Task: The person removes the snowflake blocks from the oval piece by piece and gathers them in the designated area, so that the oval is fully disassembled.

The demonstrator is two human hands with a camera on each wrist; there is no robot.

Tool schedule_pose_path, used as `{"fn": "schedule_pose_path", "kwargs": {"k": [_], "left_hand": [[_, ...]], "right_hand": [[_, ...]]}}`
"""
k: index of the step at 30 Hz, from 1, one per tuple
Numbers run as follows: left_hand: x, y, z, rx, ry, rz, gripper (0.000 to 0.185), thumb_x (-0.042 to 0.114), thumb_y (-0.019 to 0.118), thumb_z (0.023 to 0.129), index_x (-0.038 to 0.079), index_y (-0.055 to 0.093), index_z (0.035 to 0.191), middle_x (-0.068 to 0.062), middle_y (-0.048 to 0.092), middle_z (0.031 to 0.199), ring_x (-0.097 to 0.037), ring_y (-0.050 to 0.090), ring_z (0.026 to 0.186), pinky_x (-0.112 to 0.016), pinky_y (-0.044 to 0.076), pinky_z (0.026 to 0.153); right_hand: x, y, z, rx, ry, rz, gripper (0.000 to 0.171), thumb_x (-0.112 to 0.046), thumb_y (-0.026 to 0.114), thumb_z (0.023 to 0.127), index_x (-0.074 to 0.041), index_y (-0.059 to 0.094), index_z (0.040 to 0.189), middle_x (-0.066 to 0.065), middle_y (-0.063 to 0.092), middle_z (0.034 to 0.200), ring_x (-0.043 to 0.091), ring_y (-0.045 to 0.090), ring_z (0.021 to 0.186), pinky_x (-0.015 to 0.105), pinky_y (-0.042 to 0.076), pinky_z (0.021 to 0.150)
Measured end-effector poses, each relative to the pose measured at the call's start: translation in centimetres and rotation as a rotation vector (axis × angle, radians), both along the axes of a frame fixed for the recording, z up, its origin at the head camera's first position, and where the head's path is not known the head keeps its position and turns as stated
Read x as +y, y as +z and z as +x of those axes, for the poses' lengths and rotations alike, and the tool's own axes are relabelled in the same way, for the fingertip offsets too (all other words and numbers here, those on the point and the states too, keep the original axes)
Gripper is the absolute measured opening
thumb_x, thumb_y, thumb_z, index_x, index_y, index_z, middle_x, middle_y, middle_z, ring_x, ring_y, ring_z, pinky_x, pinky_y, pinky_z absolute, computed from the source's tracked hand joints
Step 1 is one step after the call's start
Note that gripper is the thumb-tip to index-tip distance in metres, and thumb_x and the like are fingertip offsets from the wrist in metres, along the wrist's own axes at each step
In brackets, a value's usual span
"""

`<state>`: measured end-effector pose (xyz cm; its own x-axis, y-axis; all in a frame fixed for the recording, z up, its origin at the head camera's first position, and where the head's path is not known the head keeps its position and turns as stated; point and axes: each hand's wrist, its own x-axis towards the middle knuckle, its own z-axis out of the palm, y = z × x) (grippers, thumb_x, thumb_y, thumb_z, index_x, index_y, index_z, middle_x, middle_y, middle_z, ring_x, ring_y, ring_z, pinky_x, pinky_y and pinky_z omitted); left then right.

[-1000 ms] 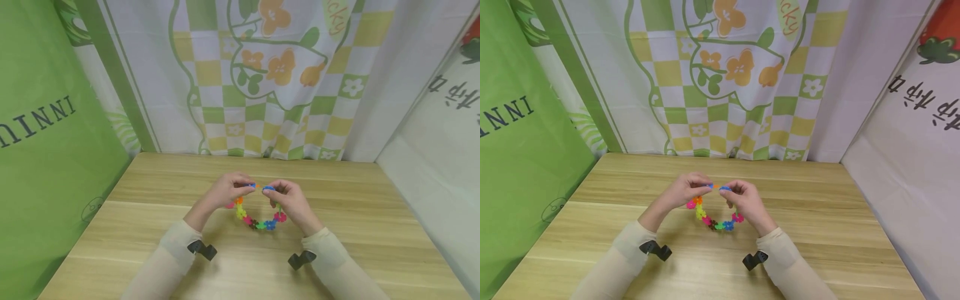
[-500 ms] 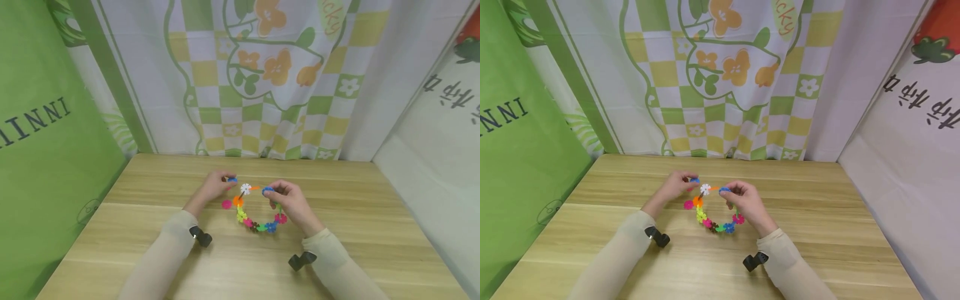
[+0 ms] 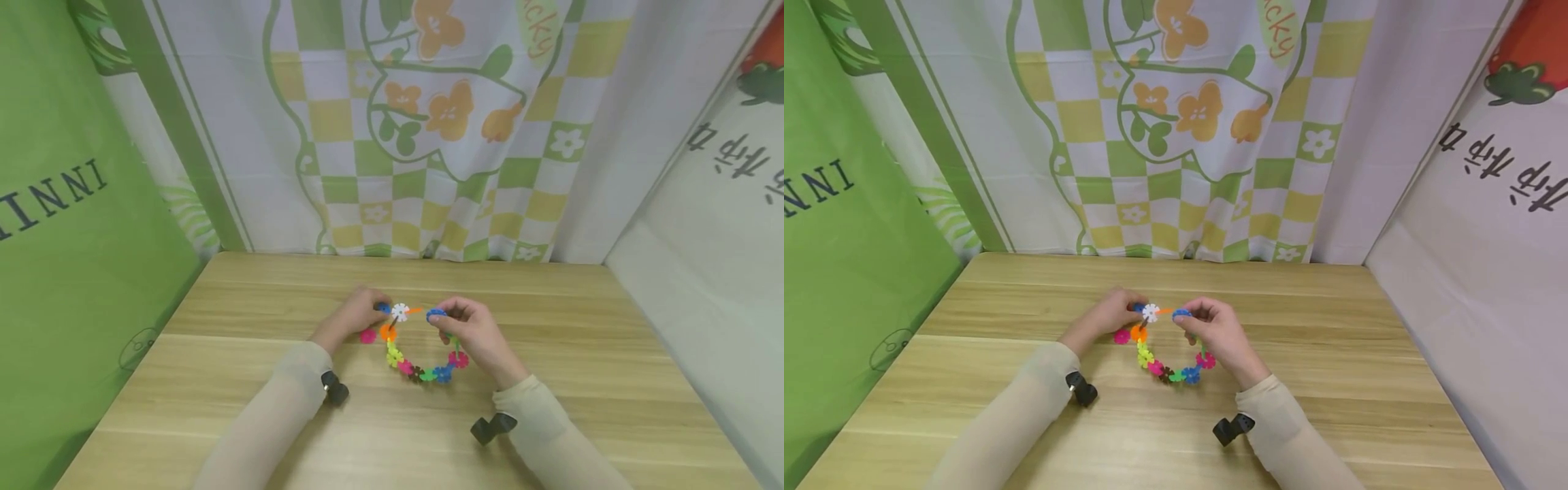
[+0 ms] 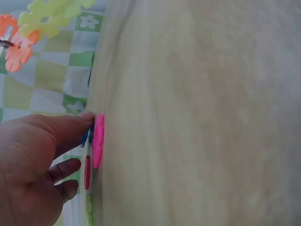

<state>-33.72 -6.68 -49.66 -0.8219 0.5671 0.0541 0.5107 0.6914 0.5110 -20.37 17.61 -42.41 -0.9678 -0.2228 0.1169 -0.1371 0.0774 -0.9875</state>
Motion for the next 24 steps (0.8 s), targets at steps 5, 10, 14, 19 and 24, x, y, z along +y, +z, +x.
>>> {"fn": "schedule_pose_path", "kwargs": {"k": [5, 10, 14, 19, 24], "left_hand": [[-0.6, 0.5, 0.4, -0.042, 0.013, 0.084, 0.039, 0.012, 0.071, 0.09, 0.004, 0.064, 0.127, -0.011, 0.064, 0.125, -0.027, 0.059, 0.099, -0.041, 0.05, 0.09], [-1.1, 2.9, 1.6, -0.069, 0.071, 0.272, 0.033, 0.015, 0.068, 0.093, 0.006, 0.067, 0.124, -0.011, 0.064, 0.12, -0.023, 0.057, 0.082, -0.036, 0.051, 0.069], [-1.0, 5.1, 3.2, -0.022, 0.068, 0.359, 0.027, 0.022, 0.065, 0.096, 0.008, 0.07, 0.119, -0.003, 0.066, 0.111, -0.019, 0.056, 0.088, -0.034, 0.05, 0.065], [0.2, 7.4, 5.8, 0.073, -0.095, 0.415, 0.021, 0.022, 0.063, 0.097, 0.009, 0.073, 0.111, 0.004, 0.067, 0.1, -0.013, 0.056, 0.08, -0.03, 0.05, 0.063], [1.6, 8.5, 7.8, 0.076, -0.247, 0.456, 0.022, 0.022, 0.065, 0.096, 0.008, 0.073, 0.112, 0.004, 0.069, 0.095, -0.01, 0.056, 0.074, -0.027, 0.049, 0.062]], "right_hand": [[-0.1, 0.0, 0.1, 0.0, 0.015, -0.008, 0.025, -0.022, 0.073, 0.09, 0.0, 0.065, 0.1, 0.012, 0.059, 0.08, 0.017, 0.054, 0.063, 0.027, 0.039, 0.051], [-0.3, 0.0, 0.1, 0.006, 0.024, -0.022, 0.025, -0.022, 0.072, 0.091, 0.0, 0.064, 0.101, 0.011, 0.06, 0.082, 0.018, 0.054, 0.064, 0.03, 0.045, 0.058], [-0.5, -0.1, 0.0, 0.014, 0.034, -0.033, 0.025, -0.021, 0.07, 0.093, 0.002, 0.063, 0.102, 0.012, 0.06, 0.084, 0.019, 0.054, 0.065, 0.03, 0.048, 0.063], [-0.8, -0.1, 0.0, 0.004, 0.036, -0.077, 0.026, -0.021, 0.068, 0.094, 0.002, 0.06, 0.103, 0.014, 0.059, 0.092, 0.019, 0.054, 0.068, 0.028, 0.048, 0.064], [-0.9, 0.0, 0.2, -0.005, 0.035, -0.075, 0.028, -0.023, 0.064, 0.096, 0.002, 0.057, 0.108, 0.014, 0.059, 0.1, 0.021, 0.055, 0.074, 0.031, 0.049, 0.068]]}}
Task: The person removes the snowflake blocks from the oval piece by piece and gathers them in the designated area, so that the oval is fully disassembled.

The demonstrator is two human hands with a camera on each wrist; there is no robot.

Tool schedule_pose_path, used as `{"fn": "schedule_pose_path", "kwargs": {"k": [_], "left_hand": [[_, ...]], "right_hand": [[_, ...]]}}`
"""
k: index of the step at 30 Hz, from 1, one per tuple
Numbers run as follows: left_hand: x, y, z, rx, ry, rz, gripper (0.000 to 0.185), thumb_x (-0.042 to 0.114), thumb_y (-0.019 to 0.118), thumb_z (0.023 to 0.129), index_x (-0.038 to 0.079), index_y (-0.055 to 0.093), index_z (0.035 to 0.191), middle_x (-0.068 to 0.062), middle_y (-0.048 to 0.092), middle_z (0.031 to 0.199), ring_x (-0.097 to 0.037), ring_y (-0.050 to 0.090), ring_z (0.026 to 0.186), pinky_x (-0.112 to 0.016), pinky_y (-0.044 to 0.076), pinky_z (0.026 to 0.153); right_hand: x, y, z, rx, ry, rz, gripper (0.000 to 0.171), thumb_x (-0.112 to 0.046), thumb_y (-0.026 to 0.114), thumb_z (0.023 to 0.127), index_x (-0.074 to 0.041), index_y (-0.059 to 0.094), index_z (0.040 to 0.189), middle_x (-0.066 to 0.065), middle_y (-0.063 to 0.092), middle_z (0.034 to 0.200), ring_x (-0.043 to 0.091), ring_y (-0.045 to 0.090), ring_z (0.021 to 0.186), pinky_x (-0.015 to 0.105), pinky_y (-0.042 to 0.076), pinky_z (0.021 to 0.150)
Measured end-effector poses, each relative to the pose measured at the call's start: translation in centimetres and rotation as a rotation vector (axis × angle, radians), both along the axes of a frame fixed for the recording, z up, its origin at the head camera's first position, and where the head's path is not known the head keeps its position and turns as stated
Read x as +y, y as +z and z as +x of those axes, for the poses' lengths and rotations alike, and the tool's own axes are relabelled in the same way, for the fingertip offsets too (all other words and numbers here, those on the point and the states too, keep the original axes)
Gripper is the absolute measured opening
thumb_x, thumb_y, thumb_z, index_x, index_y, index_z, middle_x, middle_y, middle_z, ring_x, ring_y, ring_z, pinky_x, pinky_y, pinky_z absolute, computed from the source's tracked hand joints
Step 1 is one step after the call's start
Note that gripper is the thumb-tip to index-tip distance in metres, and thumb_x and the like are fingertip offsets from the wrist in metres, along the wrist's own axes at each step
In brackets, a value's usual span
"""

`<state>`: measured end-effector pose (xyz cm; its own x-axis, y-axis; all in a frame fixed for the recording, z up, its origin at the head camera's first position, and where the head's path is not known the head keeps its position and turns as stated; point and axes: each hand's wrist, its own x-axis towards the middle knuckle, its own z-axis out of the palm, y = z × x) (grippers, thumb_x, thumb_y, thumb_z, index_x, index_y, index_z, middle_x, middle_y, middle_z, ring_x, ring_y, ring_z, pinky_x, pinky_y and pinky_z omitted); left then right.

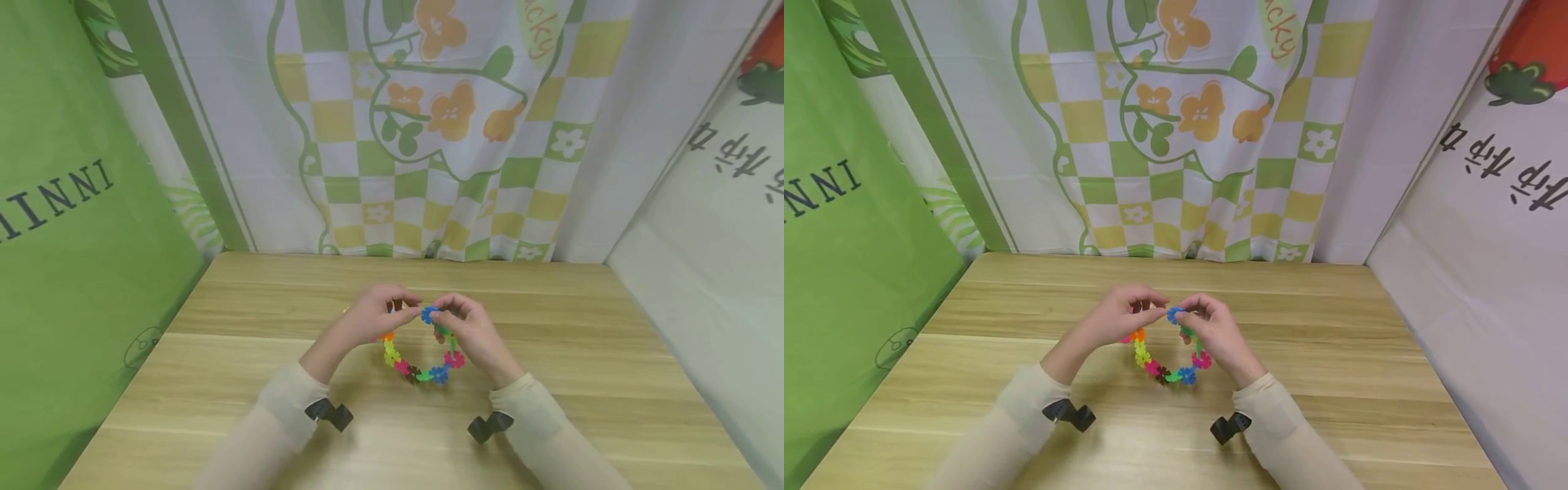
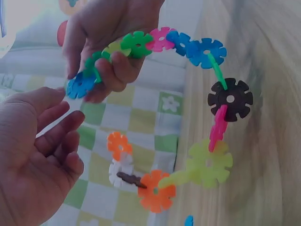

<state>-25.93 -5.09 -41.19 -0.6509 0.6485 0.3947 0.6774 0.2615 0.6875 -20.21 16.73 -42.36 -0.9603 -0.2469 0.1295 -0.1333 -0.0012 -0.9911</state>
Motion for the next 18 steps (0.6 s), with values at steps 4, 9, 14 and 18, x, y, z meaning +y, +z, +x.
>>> {"fn": "schedule_pose_path", "kwargs": {"k": [4, 9, 14, 18], "left_hand": [[0.6, 0.2, 0.7, -0.05, -0.02, 0.0, 0.022, 0.02, 0.068, 0.094, 0.011, 0.072, 0.114, 0.007, 0.067, 0.09, -0.012, 0.055, 0.069, -0.026, 0.047, 0.057], [0.9, -0.1, 1.2, -0.124, -0.008, 0.007, 0.024, 0.019, 0.071, 0.092, 0.013, 0.07, 0.116, 0.009, 0.064, 0.083, -0.012, 0.053, 0.064, -0.024, 0.045, 0.053], [0.8, -0.3, 1.4, -0.14, -0.023, 0.024, 0.022, 0.019, 0.07, 0.093, 0.014, 0.07, 0.115, 0.005, 0.066, 0.084, -0.011, 0.056, 0.065, -0.025, 0.047, 0.055], [0.5, -0.4, 1.5, -0.182, -0.022, 0.045, 0.017, 0.025, 0.067, 0.096, 0.016, 0.07, 0.11, 0.003, 0.068, 0.088, -0.013, 0.058, 0.07, -0.027, 0.05, 0.059]], "right_hand": [[0.0, 0.3, 0.1, 0.003, -0.023, 0.04, 0.031, -0.026, 0.061, 0.098, 0.001, 0.056, 0.111, 0.013, 0.059, 0.104, 0.023, 0.058, 0.085, 0.033, 0.051, 0.073], [-0.2, 0.6, 0.1, -0.006, -0.007, 0.003, 0.032, -0.026, 0.058, 0.1, 0.003, 0.053, 0.113, 0.014, 0.057, 0.104, 0.024, 0.058, 0.08, 0.036, 0.054, 0.067], [-0.2, 0.6, 0.3, -0.013, 0.014, -0.001, 0.031, -0.026, 0.059, 0.1, 0.001, 0.052, 0.114, 0.014, 0.056, 0.109, 0.028, 0.058, 0.087, 0.037, 0.055, 0.071], [-0.1, 0.5, 0.5, 0.001, 0.071, 0.02, 0.033, -0.026, 0.06, 0.099, 0.0, 0.052, 0.118, 0.017, 0.056, 0.114, 0.037, 0.058, 0.094, 0.043, 0.053, 0.079]]}}
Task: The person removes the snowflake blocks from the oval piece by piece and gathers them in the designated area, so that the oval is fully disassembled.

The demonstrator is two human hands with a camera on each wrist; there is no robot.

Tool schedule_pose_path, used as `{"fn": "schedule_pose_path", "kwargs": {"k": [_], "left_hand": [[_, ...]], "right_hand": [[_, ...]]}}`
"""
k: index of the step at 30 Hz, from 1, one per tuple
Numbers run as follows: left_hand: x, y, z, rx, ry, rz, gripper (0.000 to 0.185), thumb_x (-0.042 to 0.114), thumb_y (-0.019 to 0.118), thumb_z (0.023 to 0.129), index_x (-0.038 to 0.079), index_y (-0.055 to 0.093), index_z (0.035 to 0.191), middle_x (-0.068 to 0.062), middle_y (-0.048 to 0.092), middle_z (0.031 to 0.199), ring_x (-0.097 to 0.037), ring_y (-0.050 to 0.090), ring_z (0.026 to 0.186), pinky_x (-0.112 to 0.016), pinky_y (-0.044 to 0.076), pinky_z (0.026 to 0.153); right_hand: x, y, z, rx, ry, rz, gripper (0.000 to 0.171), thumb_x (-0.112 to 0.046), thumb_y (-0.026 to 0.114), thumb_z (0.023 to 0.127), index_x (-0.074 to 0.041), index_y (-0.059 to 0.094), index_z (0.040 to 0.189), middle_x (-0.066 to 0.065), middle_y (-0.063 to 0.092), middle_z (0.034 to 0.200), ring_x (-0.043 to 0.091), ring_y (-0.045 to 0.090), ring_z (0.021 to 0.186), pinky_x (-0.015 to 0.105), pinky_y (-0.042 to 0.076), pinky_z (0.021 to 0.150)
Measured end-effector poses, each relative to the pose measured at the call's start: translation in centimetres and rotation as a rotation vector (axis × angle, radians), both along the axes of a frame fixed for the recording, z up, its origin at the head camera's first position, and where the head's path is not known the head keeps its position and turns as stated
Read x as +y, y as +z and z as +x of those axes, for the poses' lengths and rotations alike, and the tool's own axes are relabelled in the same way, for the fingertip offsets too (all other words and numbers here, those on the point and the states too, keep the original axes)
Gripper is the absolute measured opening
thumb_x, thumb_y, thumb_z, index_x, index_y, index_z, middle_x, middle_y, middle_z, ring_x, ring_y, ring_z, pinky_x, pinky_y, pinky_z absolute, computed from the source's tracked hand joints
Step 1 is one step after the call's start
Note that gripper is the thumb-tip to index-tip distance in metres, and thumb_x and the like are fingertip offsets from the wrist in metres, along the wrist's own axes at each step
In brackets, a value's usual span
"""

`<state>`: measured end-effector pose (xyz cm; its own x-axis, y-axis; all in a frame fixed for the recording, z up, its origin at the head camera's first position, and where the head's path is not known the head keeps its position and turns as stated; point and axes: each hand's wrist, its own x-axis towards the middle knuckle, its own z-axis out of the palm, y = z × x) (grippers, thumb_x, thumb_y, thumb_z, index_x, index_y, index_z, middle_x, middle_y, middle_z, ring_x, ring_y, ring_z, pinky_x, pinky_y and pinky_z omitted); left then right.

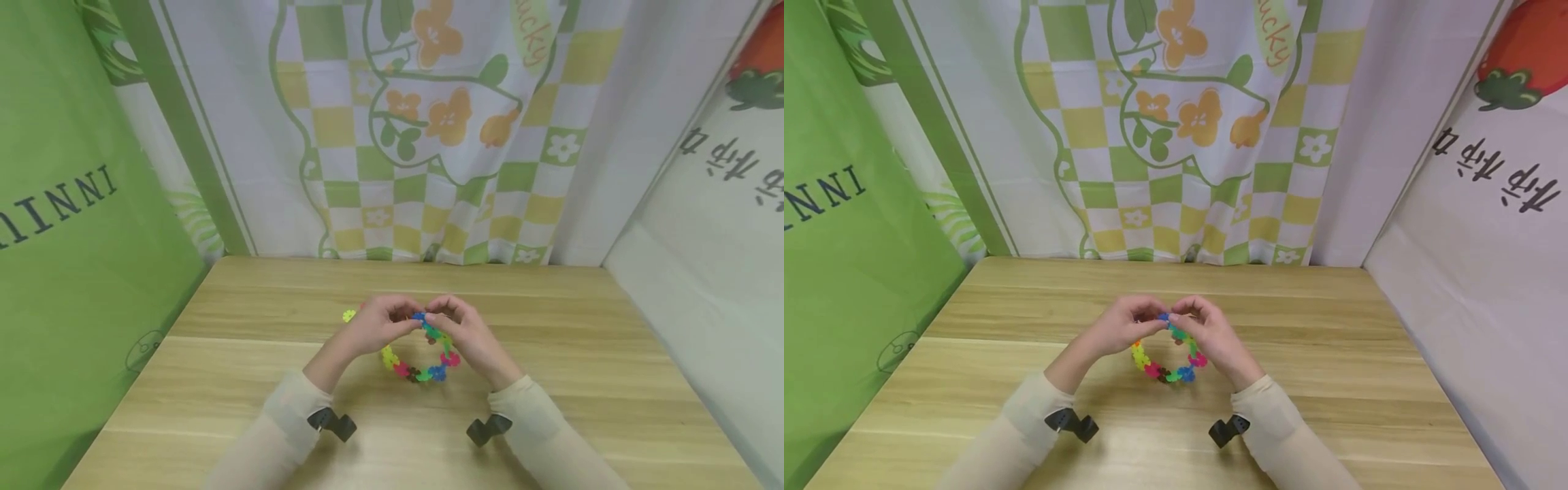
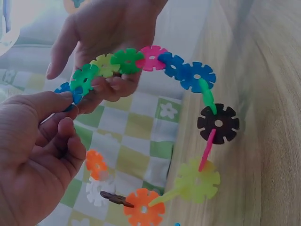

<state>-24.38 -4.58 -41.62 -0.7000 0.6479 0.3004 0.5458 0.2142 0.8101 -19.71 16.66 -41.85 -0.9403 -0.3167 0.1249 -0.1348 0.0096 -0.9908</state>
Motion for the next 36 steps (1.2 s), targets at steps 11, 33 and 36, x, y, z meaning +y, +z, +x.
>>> {"fn": "schedule_pose_path", "kwargs": {"k": [11, 33, 36], "left_hand": [[-0.7, -0.2, 0.2, -0.104, 0.008, 0.138, 0.006, 0.009, 0.06, 0.097, 0.007, 0.059, 0.102, -0.003, 0.065, 0.087, -0.026, 0.06, 0.072, -0.026, 0.048, 0.059], [-1.3, -0.4, 0.5, -0.254, -0.172, 0.215, 0.024, 0.007, 0.061, 0.098, -0.001, 0.066, 0.12, -0.022, 0.07, 0.1, -0.029, 0.069, 0.078, -0.05, 0.056, 0.072], [-1.4, -0.4, 0.6, -0.249, -0.165, 0.203, 0.023, 0.006, 0.061, 0.098, -0.001, 0.067, 0.118, -0.024, 0.07, 0.1, -0.028, 0.068, 0.077, -0.04, 0.057, 0.069]], "right_hand": [[0.5, -0.5, 0.2, -0.031, -0.026, 0.118, 0.042, -0.031, 0.067, 0.095, -0.009, 0.058, 0.129, 0.014, 0.061, 0.119, 0.03, 0.06, 0.092, 0.037, 0.05, 0.074], [0.7, -0.3, 0.5, 0.011, 0.009, 0.186, 0.031, -0.035, 0.063, 0.097, -0.015, 0.068, 0.12, 0.013, 0.065, 0.098, 0.028, 0.058, 0.082, 0.042, 0.049, 0.072], [0.6, -0.3, 0.5, 0.011, 0.008, 0.197, 0.03, -0.037, 0.063, 0.097, -0.017, 0.069, 0.118, 0.013, 0.063, 0.098, 0.029, 0.057, 0.082, 0.04, 0.048, 0.071]]}}
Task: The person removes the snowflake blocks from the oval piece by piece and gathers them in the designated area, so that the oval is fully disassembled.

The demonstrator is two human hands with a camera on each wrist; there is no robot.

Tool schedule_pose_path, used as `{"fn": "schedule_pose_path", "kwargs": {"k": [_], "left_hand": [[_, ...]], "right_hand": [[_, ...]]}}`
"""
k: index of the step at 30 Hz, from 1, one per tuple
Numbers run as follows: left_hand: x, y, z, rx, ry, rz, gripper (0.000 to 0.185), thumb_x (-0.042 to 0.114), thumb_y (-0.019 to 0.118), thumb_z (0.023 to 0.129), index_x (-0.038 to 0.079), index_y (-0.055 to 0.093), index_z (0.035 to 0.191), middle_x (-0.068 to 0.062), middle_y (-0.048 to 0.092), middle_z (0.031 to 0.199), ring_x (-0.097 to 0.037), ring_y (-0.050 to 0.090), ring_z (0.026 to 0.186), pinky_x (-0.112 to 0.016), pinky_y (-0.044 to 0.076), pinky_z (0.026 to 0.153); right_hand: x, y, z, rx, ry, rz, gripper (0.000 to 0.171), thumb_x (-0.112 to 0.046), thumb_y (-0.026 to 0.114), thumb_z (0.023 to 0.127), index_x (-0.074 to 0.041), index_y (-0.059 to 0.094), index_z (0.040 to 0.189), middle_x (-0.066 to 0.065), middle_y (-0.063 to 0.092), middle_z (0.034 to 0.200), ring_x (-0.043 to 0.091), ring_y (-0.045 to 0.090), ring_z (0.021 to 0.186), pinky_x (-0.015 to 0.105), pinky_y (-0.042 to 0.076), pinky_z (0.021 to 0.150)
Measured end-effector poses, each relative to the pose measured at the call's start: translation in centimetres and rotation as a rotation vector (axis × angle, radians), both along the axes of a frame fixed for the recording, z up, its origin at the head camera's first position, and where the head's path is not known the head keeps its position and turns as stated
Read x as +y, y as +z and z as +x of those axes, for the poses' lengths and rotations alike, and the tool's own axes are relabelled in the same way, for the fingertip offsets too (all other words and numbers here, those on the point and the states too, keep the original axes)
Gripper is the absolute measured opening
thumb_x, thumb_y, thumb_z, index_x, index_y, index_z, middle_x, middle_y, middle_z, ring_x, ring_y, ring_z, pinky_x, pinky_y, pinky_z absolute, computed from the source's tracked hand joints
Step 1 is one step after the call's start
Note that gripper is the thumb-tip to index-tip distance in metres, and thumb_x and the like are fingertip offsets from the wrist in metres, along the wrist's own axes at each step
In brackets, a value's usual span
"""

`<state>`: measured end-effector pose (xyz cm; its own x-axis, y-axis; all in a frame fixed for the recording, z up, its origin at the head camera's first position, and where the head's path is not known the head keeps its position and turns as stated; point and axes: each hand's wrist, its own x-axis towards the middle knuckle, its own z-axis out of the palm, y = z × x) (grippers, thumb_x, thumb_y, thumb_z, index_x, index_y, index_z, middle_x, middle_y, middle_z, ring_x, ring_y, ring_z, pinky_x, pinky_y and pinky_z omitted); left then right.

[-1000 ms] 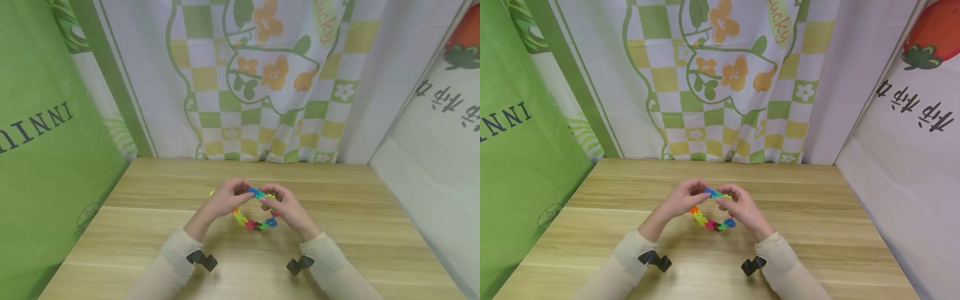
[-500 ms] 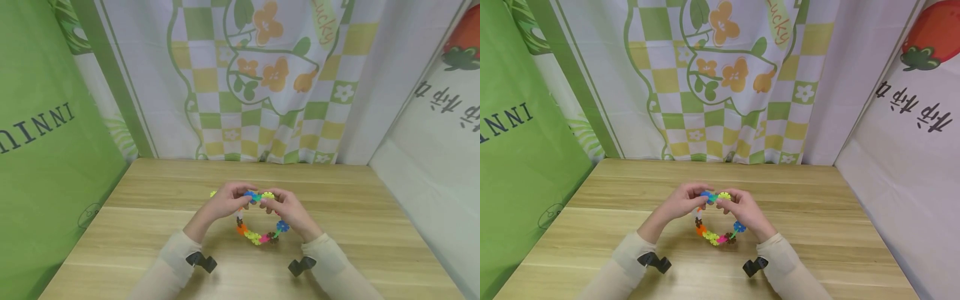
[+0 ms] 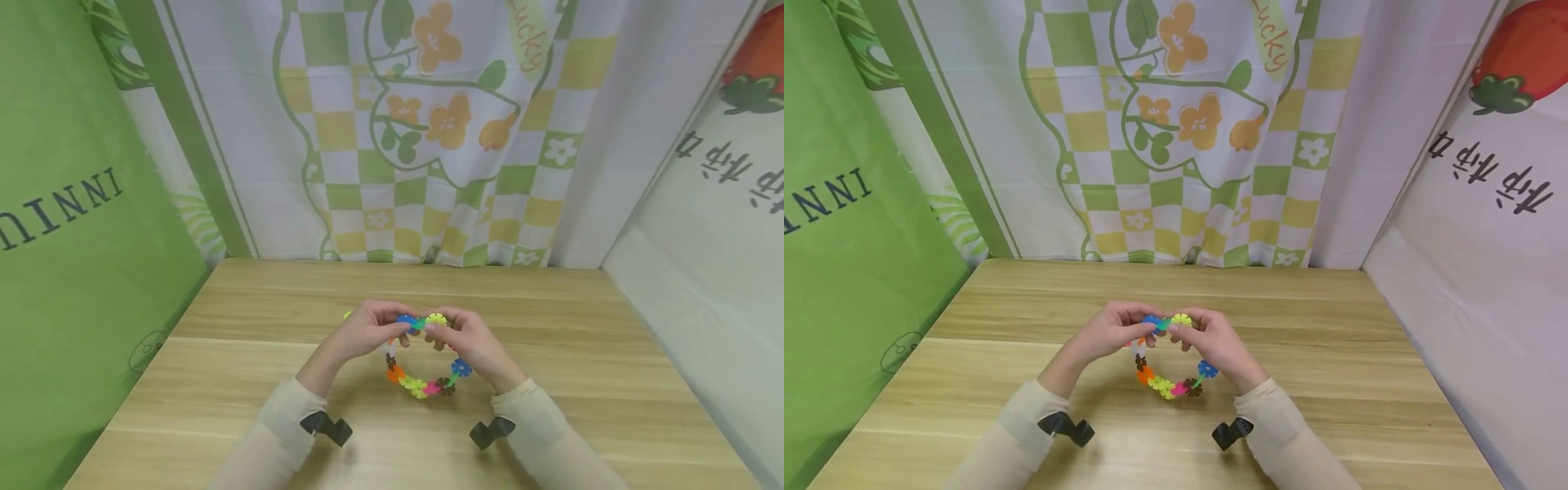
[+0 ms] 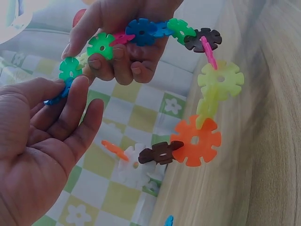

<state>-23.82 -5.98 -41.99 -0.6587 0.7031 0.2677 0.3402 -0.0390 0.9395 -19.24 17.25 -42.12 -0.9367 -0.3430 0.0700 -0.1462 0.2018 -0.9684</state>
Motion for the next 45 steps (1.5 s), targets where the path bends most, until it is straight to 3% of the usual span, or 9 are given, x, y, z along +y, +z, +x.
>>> {"fn": "schedule_pose_path", "kwargs": {"k": [1, 8, 15, 22, 27, 32, 35, 39, 45], "left_hand": [[0.0, 0.0, 0.0, 0.004, 0.004, -0.006, 0.022, 0.006, 0.061, 0.097, -0.001, 0.067, 0.118, -0.024, 0.07, 0.1, -0.028, 0.068, 0.076, -0.035, 0.056, 0.067], [-0.1, 0.0, -0.1, 0.036, 0.017, -0.022, 0.02, 0.009, 0.062, 0.097, 0.0, 0.069, 0.114, -0.016, 0.072, 0.092, -0.024, 0.066, 0.073, -0.048, 0.055, 0.069], [-0.1, 0.1, 0.0, 0.035, 0.043, -0.032, 0.017, 0.009, 0.063, 0.097, 0.0, 0.071, 0.11, -0.008, 0.072, 0.086, -0.022, 0.066, 0.069, -0.031, 0.052, 0.06], [-0.3, 0.2, -0.1, 0.057, 0.096, -0.055, 0.015, 0.015, 0.065, 0.096, 0.005, 0.073, 0.103, -0.008, 0.072, 0.082, -0.029, 0.064, 0.067, -0.024, 0.044, 0.049], [-1.2, 0.0, -1.0, 0.041, 0.189, -0.108, 0.022, 0.018, 0.064, 0.097, 0.0, 0.069, 0.109, -0.019, 0.071, 0.093, -0.029, 0.065, 0.074, -0.024, 0.044, 0.05], [-3.4, -0.9, -2.7, 0.054, 0.325, -0.23, 0.034, 0.019, 0.062, 0.098, -0.002, 0.059, 0.125, -0.014, 0.071, 0.098, -0.021, 0.066, 0.08, -0.032, 0.054, 0.064], [-5.2, -1.7, -3.7, 0.036, 0.419, -0.305, 0.033, 0.019, 0.061, 0.098, 0.001, 0.057, 0.124, -0.016, 0.071, 0.096, -0.026, 0.063, 0.074, -0.034, 0.051, 0.059], [-7.5, -3.0, -4.6, 0.021, 0.535, -0.403, 0.027, 0.019, 0.06, 0.099, 0.004, 0.061, 0.122, -0.015, 0.067, 0.105, -0.031, 0.064, 0.082, -0.033, 0.054, 0.064], [-9.9, -4.9, -5.7, 0.048, 0.602, -0.544, 0.026, 0.013, 0.06, 0.096, 0.001, 0.068, 0.118, -0.018, 0.062, 0.123, -0.032, 0.064, 0.099, -0.043, 0.054, 0.083]], "right_hand": [[0.0, 0.0, 0.0, 0.0, 0.001, -0.002, 0.03, -0.037, 0.063, 0.096, -0.017, 0.069, 0.118, 0.013, 0.063, 0.098, 0.03, 0.057, 0.082, 0.04, 0.048, 0.072], [-0.1, 0.0, -0.1, -0.001, 0.01, -0.025, 0.032, -0.036, 0.064, 0.096, -0.014, 0.068, 0.119, 0.014, 0.062, 0.095, 0.028, 0.056, 0.079, 0.039, 0.048, 0.072], [-0.1, 0.1, -0.1, 0.004, 0.024, -0.029, 0.03, -0.034, 0.063, 0.097, -0.014, 0.068, 0.119, 0.014, 0.062, 0.096, 0.027, 0.057, 0.08, 0.047, 0.049, 0.075], [0.0, 0.3, 0.0, 0.012, 0.019, -0.049, 0.031, -0.031, 0.065, 0.096, -0.009, 0.067, 0.119, 0.014, 0.063, 0.094, 0.023, 0.056, 0.074, 0.033, 0.047, 0.064], [0.1, 0.3, 0.1, 0.006, -0.003, -0.039, 0.032, -0.032, 0.066, 0.095, -0.011, 0.067, 0.12, 0.012, 0.064, 0.094, 0.021, 0.057, 0.073, 0.03, 0.043, 0.056], [0.2, 0.2, 0.2, 0.005, -0.017, -0.037, 0.034, -0.032, 0.067, 0.095, -0.01, 0.067, 0.121, 0.011, 0.065, 0.094, 0.021, 0.057, 0.073, 0.029, 0.045, 0.058], [0.2, 0.2, 0.2, 0.007, -0.021, -0.032, 0.033, -0.031, 0.067, 0.095, -0.01, 0.067, 0.121, 0.012, 0.065, 0.094, 0.021, 0.058, 0.073, 0.028, 0.045, 0.059], [0.2, 0.3, 0.2, 0.005, -0.02, -0.029, 0.033, -0.032, 0.067, 0.094, -0.012, 0.067, 0.121, 0.012, 0.066, 0.095, 0.02, 0.058, 0.073, 0.026, 0.044, 0.057], [0.3, 0.2, 0.3, 0.014, -0.005, -0.035, 0.033, -0.031, 0.067, 0.095, -0.01, 0.067, 0.121, 0.012, 0.065, 0.094, 0.023, 0.058, 0.074, 0.029, 0.047, 0.061]]}}
